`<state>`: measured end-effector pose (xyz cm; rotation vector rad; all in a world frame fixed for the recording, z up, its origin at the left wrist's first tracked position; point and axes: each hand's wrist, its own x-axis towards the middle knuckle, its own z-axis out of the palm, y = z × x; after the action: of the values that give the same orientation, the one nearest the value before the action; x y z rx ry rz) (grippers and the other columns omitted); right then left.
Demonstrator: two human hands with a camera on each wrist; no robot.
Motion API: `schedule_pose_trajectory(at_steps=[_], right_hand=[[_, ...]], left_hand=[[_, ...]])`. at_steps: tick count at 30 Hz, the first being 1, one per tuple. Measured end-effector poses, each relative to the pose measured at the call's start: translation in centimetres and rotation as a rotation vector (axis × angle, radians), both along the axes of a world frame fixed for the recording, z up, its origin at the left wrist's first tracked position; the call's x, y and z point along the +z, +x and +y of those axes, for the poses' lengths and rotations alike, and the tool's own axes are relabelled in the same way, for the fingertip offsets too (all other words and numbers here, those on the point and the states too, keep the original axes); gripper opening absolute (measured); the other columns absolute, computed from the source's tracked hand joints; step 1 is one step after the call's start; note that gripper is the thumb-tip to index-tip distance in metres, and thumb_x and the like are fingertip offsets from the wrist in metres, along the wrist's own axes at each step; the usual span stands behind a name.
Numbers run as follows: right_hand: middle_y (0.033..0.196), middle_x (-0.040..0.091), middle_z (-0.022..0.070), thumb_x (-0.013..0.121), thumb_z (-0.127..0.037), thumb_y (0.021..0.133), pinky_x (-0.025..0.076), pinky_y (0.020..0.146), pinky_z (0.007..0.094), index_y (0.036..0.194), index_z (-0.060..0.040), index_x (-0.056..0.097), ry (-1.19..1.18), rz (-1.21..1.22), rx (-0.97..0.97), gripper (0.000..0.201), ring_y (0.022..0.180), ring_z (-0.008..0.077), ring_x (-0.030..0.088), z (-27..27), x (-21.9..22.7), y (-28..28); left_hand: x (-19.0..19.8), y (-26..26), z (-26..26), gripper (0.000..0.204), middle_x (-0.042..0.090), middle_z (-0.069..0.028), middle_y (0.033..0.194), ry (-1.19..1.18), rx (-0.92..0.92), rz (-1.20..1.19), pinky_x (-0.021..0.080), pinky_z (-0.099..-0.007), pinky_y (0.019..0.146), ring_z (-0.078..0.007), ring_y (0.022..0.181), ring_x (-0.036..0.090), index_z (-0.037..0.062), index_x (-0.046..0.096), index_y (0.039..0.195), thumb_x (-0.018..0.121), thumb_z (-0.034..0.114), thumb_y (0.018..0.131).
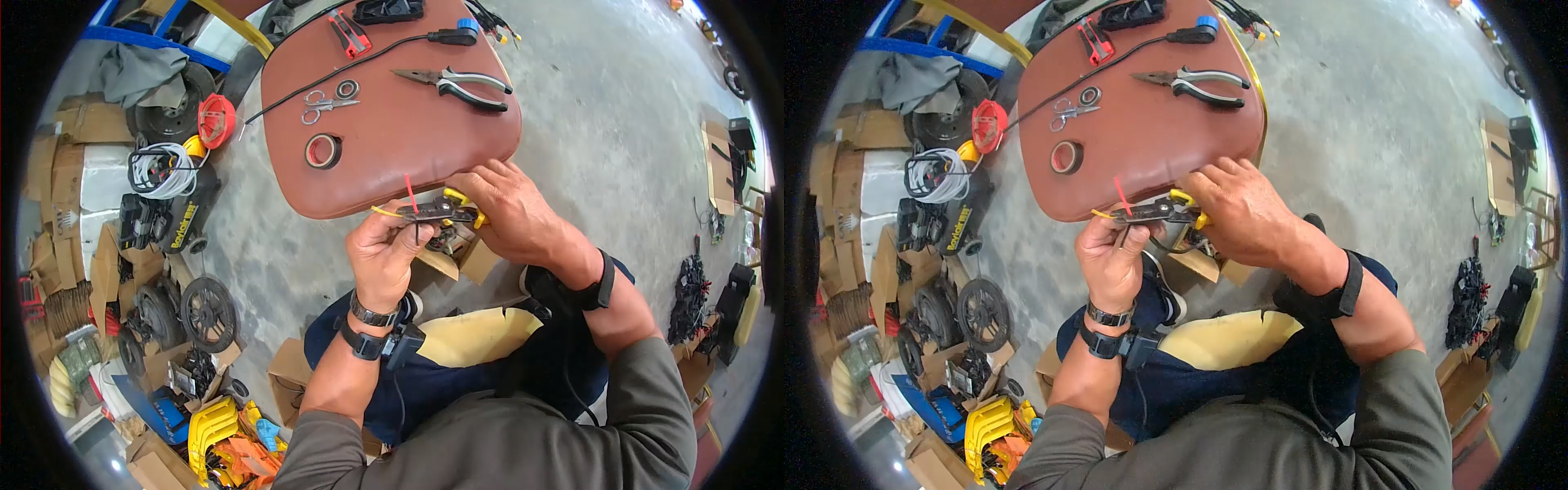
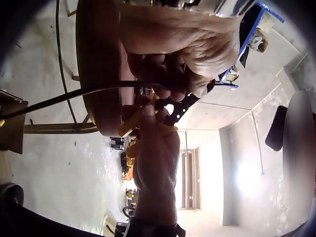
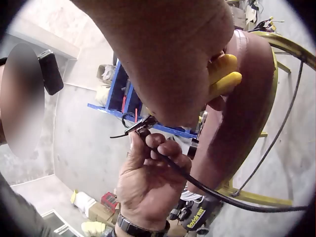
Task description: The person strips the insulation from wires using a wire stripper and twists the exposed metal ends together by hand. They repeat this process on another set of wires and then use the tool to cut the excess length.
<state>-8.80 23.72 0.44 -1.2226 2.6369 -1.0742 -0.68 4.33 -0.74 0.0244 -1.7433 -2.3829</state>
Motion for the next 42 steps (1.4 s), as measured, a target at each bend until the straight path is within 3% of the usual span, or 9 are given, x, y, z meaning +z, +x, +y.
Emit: schedule_pose_trajectory(at_steps=[5,12,17,23,33,42], right_hand=[[0.098,0.067,0.0224,0.071,-0.011,0.083,0.051,0.084,0.0484,0.110,0.0010,0.064,-0.043,-0.422,0.046,0.030,0.098,0.0416,0.064,0.4,0.5,0.4],[0.094,0.068,0.0222,0.072,-0.013,0.084,0.051,0.083,0.0494,0.108,0.0024,0.064,0.010,-0.324,0.046,0.029,0.096,0.0417,0.065,1.0,1.2,0.4],[0.091,0.068,0.0186,0.073,-0.011,0.081,0.050,0.081,0.0481,0.109,-0.0003,0.064,0.075,-0.289,0.049,0.031,0.093,0.0390,0.065,1.0,1.2,0.9],[0.100,0.067,0.0133,0.074,-0.008,0.071,0.047,0.085,0.0433,0.115,-0.0024,0.061,0.180,-0.102,-0.022,0.046,0.101,0.0324,0.063,1.3,2.0,1.4],[0.098,0.065,0.0100,0.068,-0.010,0.076,0.045,0.083,0.0405,0.123,-0.0013,0.055,0.226,0.052,-0.047,0.049,0.098,0.0290,0.061,1.2,2.1,1.7],[0.095,0.063,0.0086,0.063,-0.013,0.082,0.044,0.081,0.0396,0.120,-0.0019,0.055,0.203,0.126,-0.056,0.040,0.093,0.0273,0.060,1.3,1.8,1.7]], left_hand=[[-0.5,0.5,-0.7,0.017,0.067,-0.0097,0.092,0.042,-0.009,-0.071,0.050,-0.0276,0.063,-0.0151,0.072,0.061,-0.0035,0.067,0.100,0.075,0.008,0.090],[-0.1,0.3,-1.4,0.016,0.067,-0.0080,0.092,-0.248,0.039,0.047,0.048,-0.0244,0.062,-0.0118,0.073,0.060,-0.0041,0.067,0.098,0.076,0.006,0.089],[-0.3,0.2,-1.4,0.015,0.067,-0.0077,0.094,-0.256,0.055,0.078,0.049,-0.0247,0.067,-0.0110,0.077,0.061,-0.0038,0.068,0.096,0.077,0.005,0.089],[0.2,0.5,-1.2,0.017,0.067,-0.0069,0.092,-0.276,0.059,-0.006,0.048,-0.0267,0.076,-0.0134,0.085,0.059,-0.0038,0.070,0.094,0.081,0.002,0.083],[-0.1,0.4,-1.1,0.024,0.068,-0.0085,0.097,-0.259,0.061,0.063,0.048,-0.0274,0.077,-0.0142,0.088,0.060,-0.0029,0.069,0.099,0.083,0.002,0.080],[0.5,0.2,-1.2,0.022,0.067,-0.0078,0.095,-0.282,0.036,0.081,0.047,-0.0249,0.071,-0.0119,0.082,0.058,-0.0032,0.069,0.093,0.085,0.003,0.080]])
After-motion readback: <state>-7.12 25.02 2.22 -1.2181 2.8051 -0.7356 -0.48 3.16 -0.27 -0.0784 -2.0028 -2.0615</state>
